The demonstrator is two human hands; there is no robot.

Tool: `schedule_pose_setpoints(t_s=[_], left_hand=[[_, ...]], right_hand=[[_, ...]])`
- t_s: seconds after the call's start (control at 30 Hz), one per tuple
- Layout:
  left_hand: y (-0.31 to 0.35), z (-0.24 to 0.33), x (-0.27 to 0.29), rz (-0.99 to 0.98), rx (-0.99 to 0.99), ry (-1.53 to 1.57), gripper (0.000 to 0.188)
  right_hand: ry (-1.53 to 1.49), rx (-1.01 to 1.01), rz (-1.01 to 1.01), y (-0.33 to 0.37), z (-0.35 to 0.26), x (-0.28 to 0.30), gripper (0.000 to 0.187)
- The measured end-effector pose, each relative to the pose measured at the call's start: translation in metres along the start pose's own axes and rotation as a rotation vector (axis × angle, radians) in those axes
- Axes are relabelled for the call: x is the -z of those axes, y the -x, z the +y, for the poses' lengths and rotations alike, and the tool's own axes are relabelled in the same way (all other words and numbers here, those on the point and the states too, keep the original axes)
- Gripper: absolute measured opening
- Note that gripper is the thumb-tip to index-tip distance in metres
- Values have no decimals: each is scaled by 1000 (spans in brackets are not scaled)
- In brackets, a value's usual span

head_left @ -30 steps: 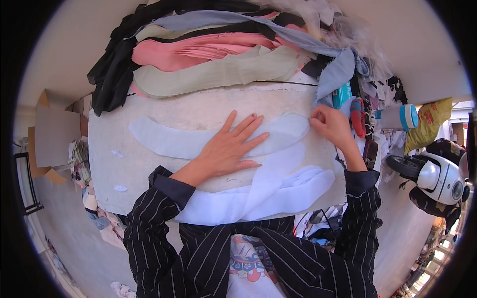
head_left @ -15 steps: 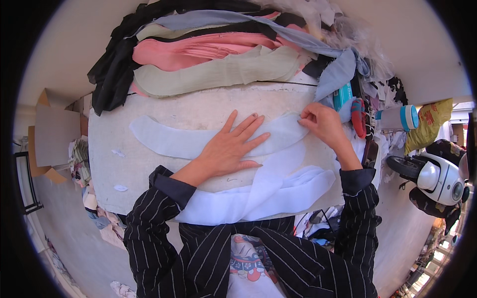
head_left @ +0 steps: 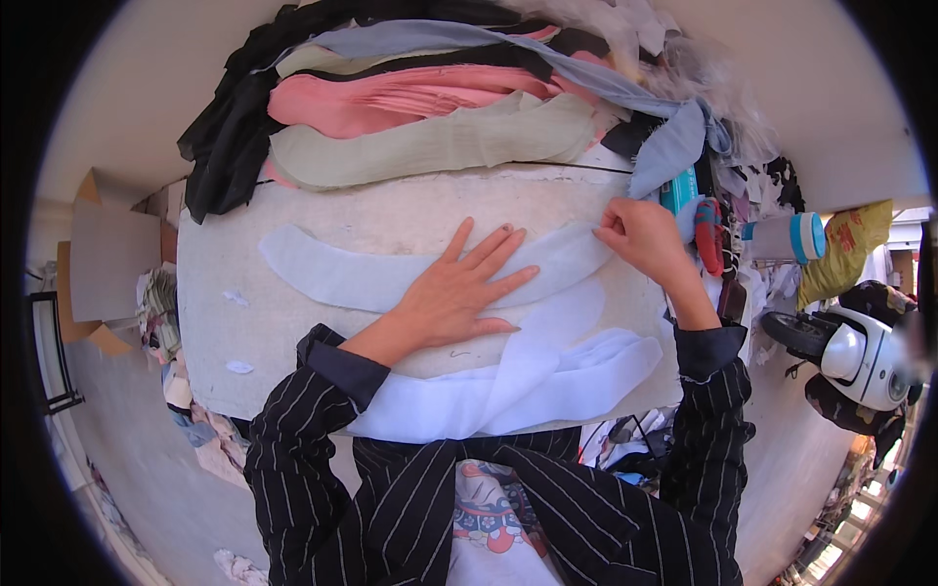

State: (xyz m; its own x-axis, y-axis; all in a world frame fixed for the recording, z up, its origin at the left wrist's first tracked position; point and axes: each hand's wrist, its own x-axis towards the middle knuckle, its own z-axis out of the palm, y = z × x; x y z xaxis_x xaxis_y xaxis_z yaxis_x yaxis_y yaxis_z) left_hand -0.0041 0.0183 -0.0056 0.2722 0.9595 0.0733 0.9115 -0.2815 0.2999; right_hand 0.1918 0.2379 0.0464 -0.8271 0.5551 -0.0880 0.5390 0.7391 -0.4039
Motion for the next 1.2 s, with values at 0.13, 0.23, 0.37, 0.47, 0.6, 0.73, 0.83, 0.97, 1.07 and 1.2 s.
schedule_pose_setpoints(t_s=[0.13, 0.23, 0.37, 0.47, 0.6, 0.73, 0.83, 0.97, 1.07, 1.2], left_hand=[[0, 1, 1, 0, -2, -14, 78], [1, 1, 1, 2, 3, -9, 79], [1, 1, -2, 15, 3, -17, 81], [-1, 1, -4, 3, -8, -45, 84], [3, 2, 0, -13, -7, -51, 85], [2, 1, -1, -14, -5, -65, 84], [1, 1, -2, -15, -10, -26, 83], [5, -2, -1, 74, -17, 110, 79], [5, -4, 6, 185, 30, 304, 73], [30, -10, 23, 302, 165, 309, 46]], right_hand=[[58, -9, 64, 0, 6, -11, 17], [131, 35, 195, 7, -6, -8, 40], [162, 527, 154, 27, -37, -31, 77], [148, 612, -90, 31, -24, -55, 88], [159, 539, -82, 29, 13, -49, 83], [204, 462, -33, 32, 27, -40, 76], [165, 450, -33, 33, 26, -37, 72], [39, 429, -60, 19, 10, -13, 63], [-149, 381, 116, -4, -67, 10, 28], [-376, 491, 83, -72, -160, -14, 10]])
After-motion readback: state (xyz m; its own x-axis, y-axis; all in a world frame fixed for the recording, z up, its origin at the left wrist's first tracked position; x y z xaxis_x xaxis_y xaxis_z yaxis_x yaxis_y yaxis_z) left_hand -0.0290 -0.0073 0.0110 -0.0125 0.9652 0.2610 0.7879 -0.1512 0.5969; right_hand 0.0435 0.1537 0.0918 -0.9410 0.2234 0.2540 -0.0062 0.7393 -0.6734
